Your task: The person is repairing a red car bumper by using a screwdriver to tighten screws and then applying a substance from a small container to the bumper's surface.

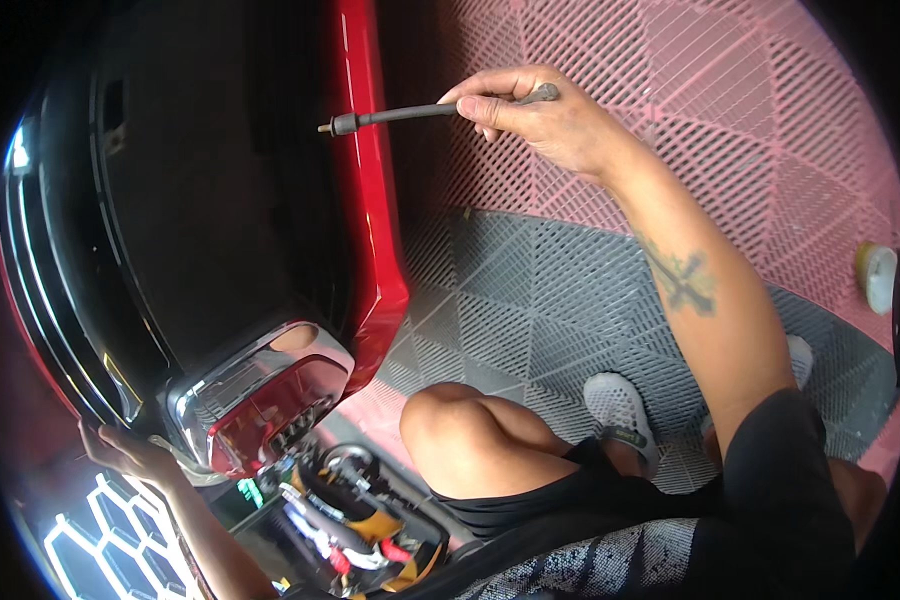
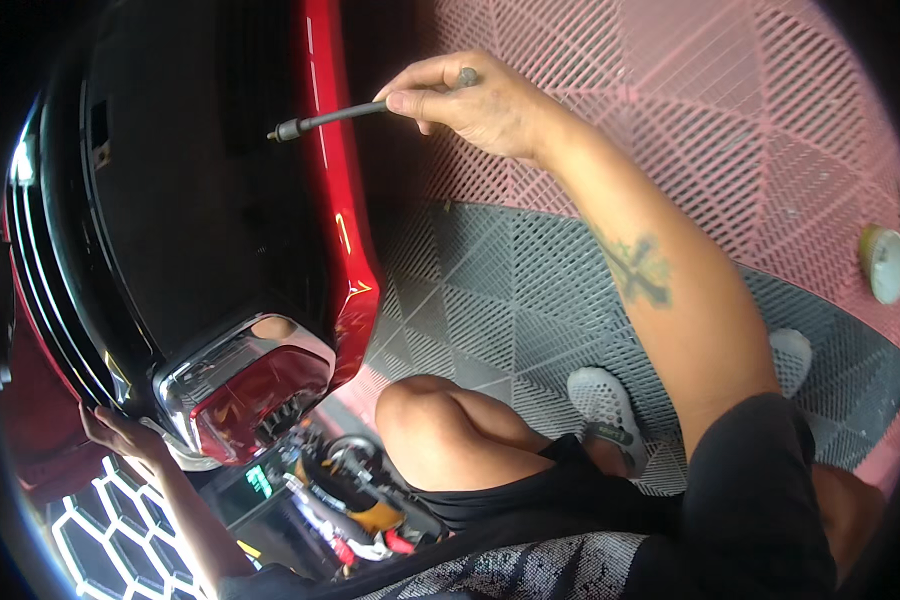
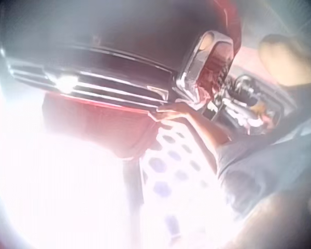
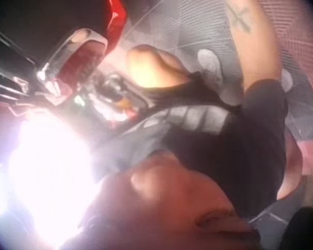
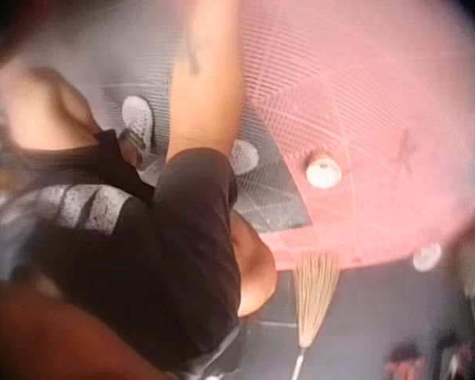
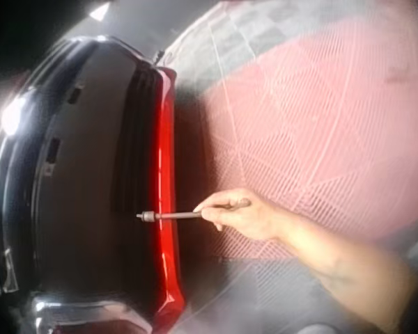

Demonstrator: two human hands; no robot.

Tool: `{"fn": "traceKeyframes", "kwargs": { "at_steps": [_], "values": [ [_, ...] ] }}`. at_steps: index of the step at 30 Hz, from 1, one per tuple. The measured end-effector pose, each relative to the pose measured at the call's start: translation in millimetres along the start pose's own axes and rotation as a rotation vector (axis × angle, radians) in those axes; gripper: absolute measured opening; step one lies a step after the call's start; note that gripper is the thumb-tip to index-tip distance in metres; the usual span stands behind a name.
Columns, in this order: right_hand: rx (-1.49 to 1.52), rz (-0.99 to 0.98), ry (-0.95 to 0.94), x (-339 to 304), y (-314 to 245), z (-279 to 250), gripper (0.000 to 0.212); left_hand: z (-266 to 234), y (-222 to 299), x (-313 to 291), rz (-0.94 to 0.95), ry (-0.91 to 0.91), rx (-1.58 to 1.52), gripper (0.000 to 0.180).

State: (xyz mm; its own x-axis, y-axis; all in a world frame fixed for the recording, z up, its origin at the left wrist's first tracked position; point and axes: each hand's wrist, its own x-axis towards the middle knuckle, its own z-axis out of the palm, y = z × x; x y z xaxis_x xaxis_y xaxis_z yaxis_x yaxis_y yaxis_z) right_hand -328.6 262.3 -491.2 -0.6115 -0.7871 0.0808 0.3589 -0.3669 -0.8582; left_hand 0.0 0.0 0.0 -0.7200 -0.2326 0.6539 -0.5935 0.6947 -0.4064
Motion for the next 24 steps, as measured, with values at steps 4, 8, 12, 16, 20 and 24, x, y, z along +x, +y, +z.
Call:
{"fn": "traceKeyframes", "kwargs": {
  "at_steps": [4, 8, 12, 16, 20, 24],
  "values": [
    [0.004, 0.079, 0.033, -26, 37, -14, 0.028, 12, 12, -27, -0.079, -0.062, -0.041, 0.065],
    [-0.089, 0.064, 0.061, -24, 51, -40, 0.025, 25, 20, -32, -0.076, -0.055, -0.036, 0.067],
    [-0.053, 0.035, 0.007, -21, 50, -25, 0.024, 26, 24, -33, -0.161, -0.037, -0.045, 0.059],
    [-0.045, -0.015, -0.009, -22, 51, 5, 0.024, 25, 41, -26, -0.459, -0.094, -0.154, 0.054],
    [0.036, -0.011, -0.044, -33, 55, 32, 0.026, 35, 52, -29, -0.427, -0.152, -0.235, 0.059],
    [0.047, 0.017, -0.158, -43, 59, 53, 0.021, 26, 33, -27, -0.359, -0.190, -0.115, 0.059]
  ]
}}
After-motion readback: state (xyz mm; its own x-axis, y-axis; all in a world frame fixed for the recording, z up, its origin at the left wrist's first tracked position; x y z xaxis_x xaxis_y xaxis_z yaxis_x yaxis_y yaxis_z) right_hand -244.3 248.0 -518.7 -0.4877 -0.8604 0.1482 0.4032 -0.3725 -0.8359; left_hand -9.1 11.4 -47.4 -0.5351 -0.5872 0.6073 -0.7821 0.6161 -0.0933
